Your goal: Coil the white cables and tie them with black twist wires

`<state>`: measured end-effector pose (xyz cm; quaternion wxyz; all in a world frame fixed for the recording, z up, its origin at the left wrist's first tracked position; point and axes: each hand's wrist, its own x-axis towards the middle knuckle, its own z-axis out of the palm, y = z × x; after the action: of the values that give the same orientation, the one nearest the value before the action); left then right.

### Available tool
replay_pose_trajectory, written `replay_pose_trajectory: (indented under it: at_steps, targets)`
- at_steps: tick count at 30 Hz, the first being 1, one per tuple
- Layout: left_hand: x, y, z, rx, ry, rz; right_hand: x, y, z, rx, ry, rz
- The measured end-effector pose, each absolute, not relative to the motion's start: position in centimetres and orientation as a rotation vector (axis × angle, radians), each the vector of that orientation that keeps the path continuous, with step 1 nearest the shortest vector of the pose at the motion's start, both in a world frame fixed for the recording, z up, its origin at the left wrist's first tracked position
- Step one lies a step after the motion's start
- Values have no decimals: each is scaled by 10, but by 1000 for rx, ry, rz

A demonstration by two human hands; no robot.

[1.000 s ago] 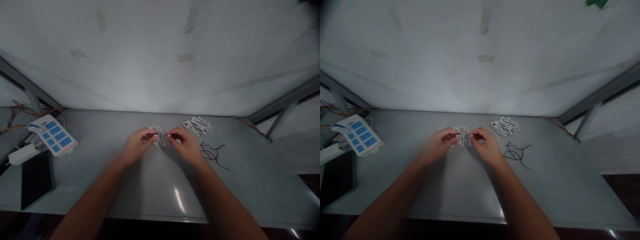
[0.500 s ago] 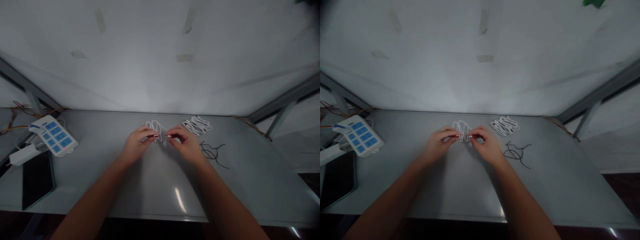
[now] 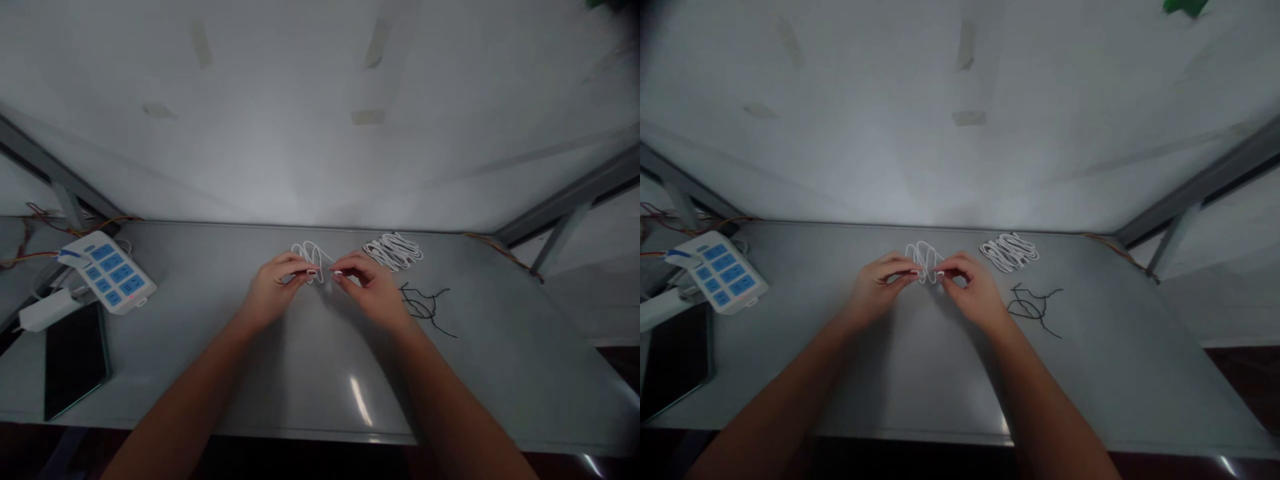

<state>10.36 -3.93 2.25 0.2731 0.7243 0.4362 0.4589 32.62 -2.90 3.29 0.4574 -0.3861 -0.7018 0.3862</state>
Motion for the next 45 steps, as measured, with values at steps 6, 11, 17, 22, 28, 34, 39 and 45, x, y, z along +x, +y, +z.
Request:
replay_pose_trajectory:
  at_steps: [6,11,17,22,28,34,39,45]
  targets:
    - [95,-33,21,1796,1359,1330,333,-22,28,-1054,-1541,976]
    - [69,-16,11,1594,1712,1362,343,-11,19,-1355,-1243,1038]
    - [54,-7,-2,1449,2047,927,336,-9,14,-1557,-1182,1340]
    - [72,-11,-8,1751,1930,726,327,-14,8,-1543,-1183,1535]
    - [109,-28,-19,1913,1650,774,318,-19,-5,-1290,-1093,1708]
    - [134,-41,-23,1962,1507,854,309,-18,-7,-1111,-1042,1821]
    - [137,-42,-22,1863,1483,965,303,-18,-5,-1006,-911,1806]
    - [136,-43,-12,1847,1436,1071,300,-22,-1,-937,-960,1717]
